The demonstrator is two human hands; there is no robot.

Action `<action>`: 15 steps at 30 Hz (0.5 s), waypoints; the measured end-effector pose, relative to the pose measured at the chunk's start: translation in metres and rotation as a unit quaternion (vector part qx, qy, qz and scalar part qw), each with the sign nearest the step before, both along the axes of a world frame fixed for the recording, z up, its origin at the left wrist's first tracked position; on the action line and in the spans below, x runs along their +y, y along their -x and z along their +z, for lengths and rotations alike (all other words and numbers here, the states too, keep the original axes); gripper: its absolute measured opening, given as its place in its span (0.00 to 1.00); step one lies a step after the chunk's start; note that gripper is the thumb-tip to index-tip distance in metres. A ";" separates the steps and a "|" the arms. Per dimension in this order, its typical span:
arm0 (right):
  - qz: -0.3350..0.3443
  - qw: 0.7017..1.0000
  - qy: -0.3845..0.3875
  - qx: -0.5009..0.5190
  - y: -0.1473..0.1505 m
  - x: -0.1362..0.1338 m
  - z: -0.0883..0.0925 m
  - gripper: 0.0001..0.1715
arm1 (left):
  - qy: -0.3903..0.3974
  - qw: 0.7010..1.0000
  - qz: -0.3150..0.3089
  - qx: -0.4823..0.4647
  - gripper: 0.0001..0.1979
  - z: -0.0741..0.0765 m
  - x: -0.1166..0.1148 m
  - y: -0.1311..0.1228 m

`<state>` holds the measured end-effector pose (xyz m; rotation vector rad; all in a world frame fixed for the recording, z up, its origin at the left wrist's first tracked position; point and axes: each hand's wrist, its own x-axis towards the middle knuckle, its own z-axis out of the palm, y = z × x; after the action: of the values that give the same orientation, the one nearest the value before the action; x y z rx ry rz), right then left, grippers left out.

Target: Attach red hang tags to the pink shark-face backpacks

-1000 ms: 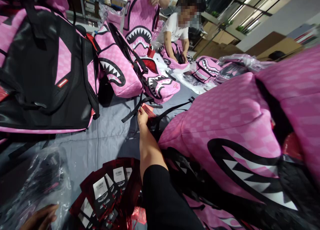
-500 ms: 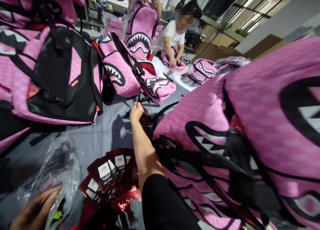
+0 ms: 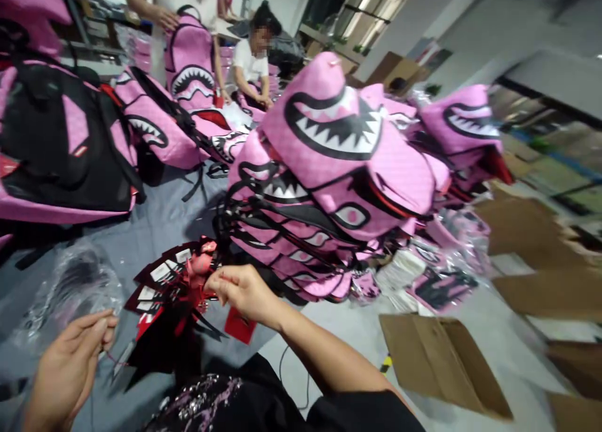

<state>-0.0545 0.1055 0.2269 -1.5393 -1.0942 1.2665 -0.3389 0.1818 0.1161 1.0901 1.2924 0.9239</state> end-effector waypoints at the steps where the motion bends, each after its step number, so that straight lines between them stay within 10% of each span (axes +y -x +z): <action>1: 0.005 0.999 0.038 0.030 -0.002 -0.019 -0.007 0.20 | 0.026 0.998 -0.041 -0.029 0.24 0.004 -0.005 -0.015; 8: -0.009 0.981 0.095 0.168 -0.034 -0.101 -0.046 0.28 | -0.036 0.935 -0.353 -0.015 0.25 0.021 -0.091 -0.147; 15: 0.030 0.969 0.059 0.237 -0.128 -0.172 -0.051 0.27 | -0.096 0.886 -0.450 0.056 0.14 0.008 -0.175 -0.250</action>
<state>0.0731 -0.0667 0.1762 -1.1996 -0.7684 1.6580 -0.0885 0.0070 0.1242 1.7014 0.6301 0.2749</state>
